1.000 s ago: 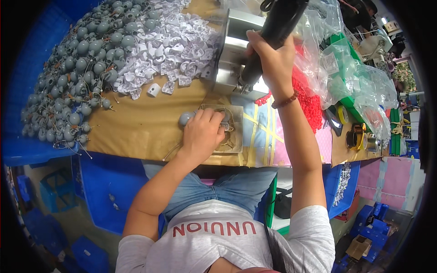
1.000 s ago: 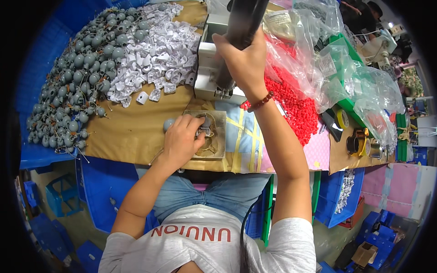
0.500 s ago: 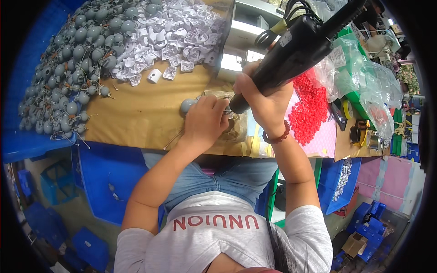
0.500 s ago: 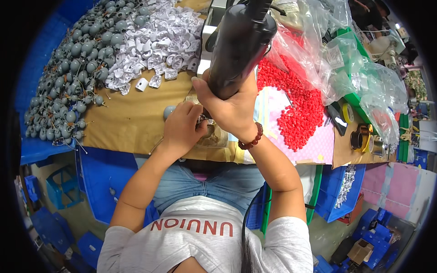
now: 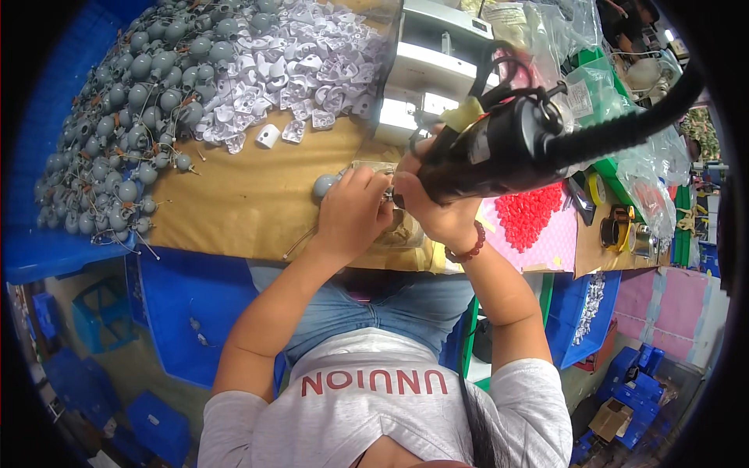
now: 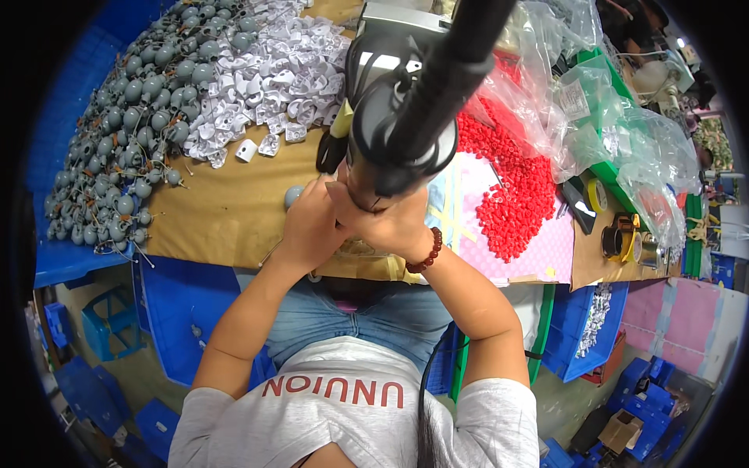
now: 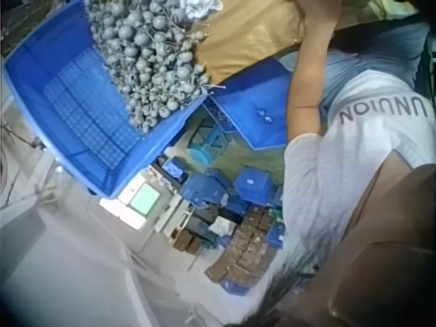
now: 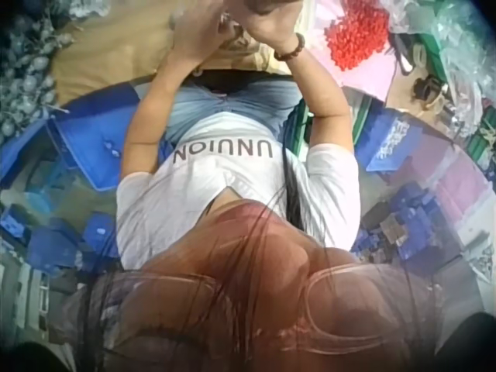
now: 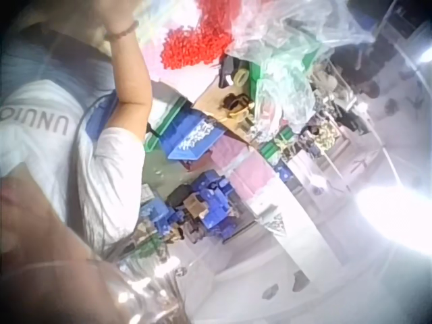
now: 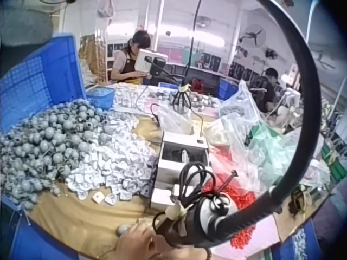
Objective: Assembling toy components using a handheld power tool at a factory workbench.
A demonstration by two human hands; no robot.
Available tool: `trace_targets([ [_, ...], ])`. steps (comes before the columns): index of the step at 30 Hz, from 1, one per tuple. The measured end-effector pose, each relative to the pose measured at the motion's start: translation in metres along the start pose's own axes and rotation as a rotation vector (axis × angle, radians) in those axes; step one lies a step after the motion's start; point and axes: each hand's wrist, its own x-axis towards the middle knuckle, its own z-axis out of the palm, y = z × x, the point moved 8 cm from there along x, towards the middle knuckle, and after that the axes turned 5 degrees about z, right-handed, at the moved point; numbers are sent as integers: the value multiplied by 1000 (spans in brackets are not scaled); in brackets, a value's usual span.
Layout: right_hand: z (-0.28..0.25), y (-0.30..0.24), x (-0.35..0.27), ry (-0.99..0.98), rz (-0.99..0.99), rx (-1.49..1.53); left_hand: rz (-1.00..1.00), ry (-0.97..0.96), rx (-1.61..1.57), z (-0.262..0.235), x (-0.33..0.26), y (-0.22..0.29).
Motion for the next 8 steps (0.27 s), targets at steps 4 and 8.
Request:
trace_targets([
  [4,2,0,-3,-42,-47,-61,-20,-23,-5,1,-1,-1],
  [8,5,18,-13,-6,130,271,-19,-25,-30,0,-1,-1],
])
